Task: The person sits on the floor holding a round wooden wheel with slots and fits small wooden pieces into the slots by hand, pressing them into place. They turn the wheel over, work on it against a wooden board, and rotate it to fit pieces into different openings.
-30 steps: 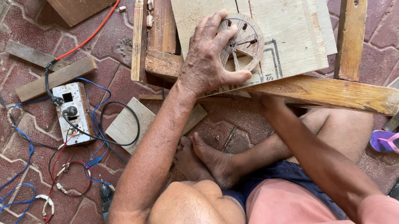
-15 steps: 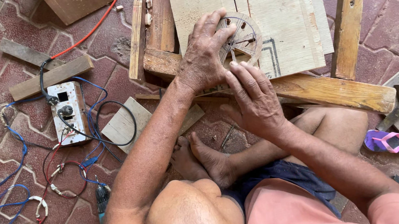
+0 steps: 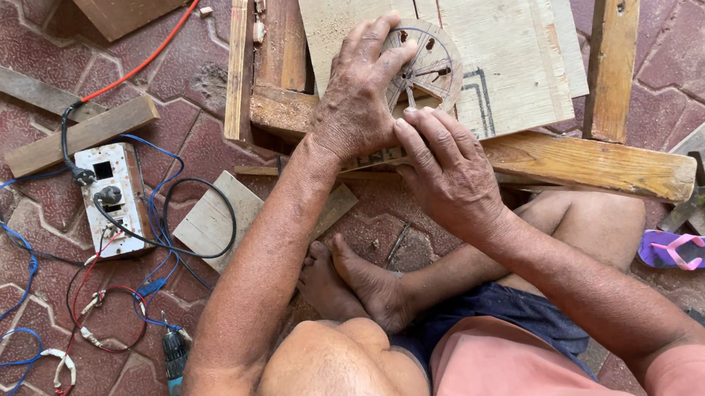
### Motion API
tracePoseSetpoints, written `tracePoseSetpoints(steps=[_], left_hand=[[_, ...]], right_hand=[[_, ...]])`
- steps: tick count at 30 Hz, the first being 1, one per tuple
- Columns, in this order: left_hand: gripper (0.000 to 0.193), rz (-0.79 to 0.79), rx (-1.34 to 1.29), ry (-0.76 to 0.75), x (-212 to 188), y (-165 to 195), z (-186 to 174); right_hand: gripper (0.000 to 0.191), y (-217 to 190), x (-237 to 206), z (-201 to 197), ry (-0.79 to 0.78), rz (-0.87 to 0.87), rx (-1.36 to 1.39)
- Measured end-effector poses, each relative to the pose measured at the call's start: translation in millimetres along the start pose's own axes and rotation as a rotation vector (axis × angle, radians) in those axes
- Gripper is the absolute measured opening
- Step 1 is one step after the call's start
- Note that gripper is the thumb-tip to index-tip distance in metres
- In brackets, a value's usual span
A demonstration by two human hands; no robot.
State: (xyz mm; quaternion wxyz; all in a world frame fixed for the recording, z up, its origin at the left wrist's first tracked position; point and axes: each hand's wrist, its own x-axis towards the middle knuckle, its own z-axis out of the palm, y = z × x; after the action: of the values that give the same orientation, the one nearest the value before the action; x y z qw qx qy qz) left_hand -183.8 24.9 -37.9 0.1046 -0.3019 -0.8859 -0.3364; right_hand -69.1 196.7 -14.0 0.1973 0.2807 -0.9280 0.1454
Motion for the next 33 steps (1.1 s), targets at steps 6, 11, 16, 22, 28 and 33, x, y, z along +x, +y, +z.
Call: tracePoseSetpoints(steps=[6, 11, 16, 22, 28, 33], left_hand=[[0.072, 0.029, 0.005, 0.003, 1, -1, -2], [0.075, 0.049, -0.001, 0.009, 2, -2, -2], [0.074, 0.058, -0.011, 0.005, 2, -4, -3], [0.077, 0.104, -0.036, -0.006, 6, -10, -3], [0.077, 0.124, -0.038, -0.016, 6, -13, -3], [0.079, 0.174, -0.055, -0.010, 9, -18, -5]], right_hand=[[0.066, 1, 0, -2, -0.031, -0.018, -0.004], [0.067, 1, 2, -6, -0.028, -0.018, 0.024], [0.068, 0, 3, -8, -0.041, -0.016, 0.043], [0.069, 1, 4, -7, -0.053, -0.010, 0.055], [0.070, -1, 5, -8, -0.065, -0.009, 0.052], [0.071, -2, 6, -6, -0.059, -0.007, 0.065]])
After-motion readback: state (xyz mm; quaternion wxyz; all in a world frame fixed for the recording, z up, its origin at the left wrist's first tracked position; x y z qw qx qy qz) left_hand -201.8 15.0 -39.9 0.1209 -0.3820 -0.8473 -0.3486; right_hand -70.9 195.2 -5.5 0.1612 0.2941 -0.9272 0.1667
